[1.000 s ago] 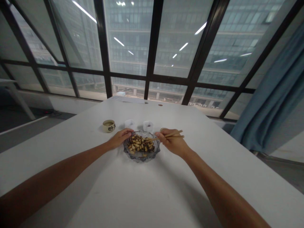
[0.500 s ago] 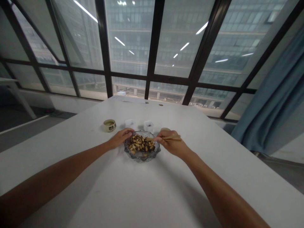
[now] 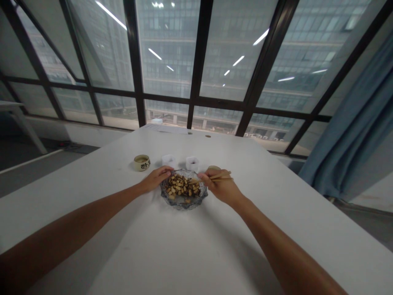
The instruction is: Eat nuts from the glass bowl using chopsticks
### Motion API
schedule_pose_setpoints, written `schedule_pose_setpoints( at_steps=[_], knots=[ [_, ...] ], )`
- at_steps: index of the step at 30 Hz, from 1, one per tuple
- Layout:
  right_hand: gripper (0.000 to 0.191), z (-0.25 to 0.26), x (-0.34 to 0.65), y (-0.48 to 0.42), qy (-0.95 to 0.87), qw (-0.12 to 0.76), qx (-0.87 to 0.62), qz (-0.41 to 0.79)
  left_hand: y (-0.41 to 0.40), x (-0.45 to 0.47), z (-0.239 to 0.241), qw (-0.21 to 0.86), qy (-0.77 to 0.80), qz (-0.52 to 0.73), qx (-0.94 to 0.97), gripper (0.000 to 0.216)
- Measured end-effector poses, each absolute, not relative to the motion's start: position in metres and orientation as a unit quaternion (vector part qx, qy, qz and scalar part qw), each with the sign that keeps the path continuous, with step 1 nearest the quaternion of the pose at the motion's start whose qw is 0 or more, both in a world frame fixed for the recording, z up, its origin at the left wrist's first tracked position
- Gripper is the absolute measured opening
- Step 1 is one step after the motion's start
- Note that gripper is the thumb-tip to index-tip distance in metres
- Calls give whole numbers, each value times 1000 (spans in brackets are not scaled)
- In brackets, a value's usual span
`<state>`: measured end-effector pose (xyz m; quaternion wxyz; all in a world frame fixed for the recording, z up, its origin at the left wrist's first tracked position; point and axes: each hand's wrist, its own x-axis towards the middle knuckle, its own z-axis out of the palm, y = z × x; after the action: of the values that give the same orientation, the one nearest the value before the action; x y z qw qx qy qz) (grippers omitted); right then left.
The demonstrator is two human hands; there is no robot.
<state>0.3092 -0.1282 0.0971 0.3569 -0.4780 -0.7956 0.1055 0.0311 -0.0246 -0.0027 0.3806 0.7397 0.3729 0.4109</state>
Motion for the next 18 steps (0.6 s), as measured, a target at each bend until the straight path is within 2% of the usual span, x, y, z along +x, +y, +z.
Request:
schedule_pose_setpoints(
  at_steps=[6, 12, 14, 18],
  knots=[
    [50, 89, 310, -123, -782, 373, -481, 133, -23, 31, -3, 376, 371, 412, 742, 51],
    [57, 87, 316, -119, -760, 402, -481, 173, -28, 31, -1, 341, 368, 425, 754, 48],
    [60, 87, 317, -118, -750, 418, -478, 186, -32, 30, 2, 290, 362, 463, 755, 46],
    [66, 87, 318, -117, -730, 442, -478, 207, -36, 23, 15, 117, 371, 489, 780, 38]
  ],
)
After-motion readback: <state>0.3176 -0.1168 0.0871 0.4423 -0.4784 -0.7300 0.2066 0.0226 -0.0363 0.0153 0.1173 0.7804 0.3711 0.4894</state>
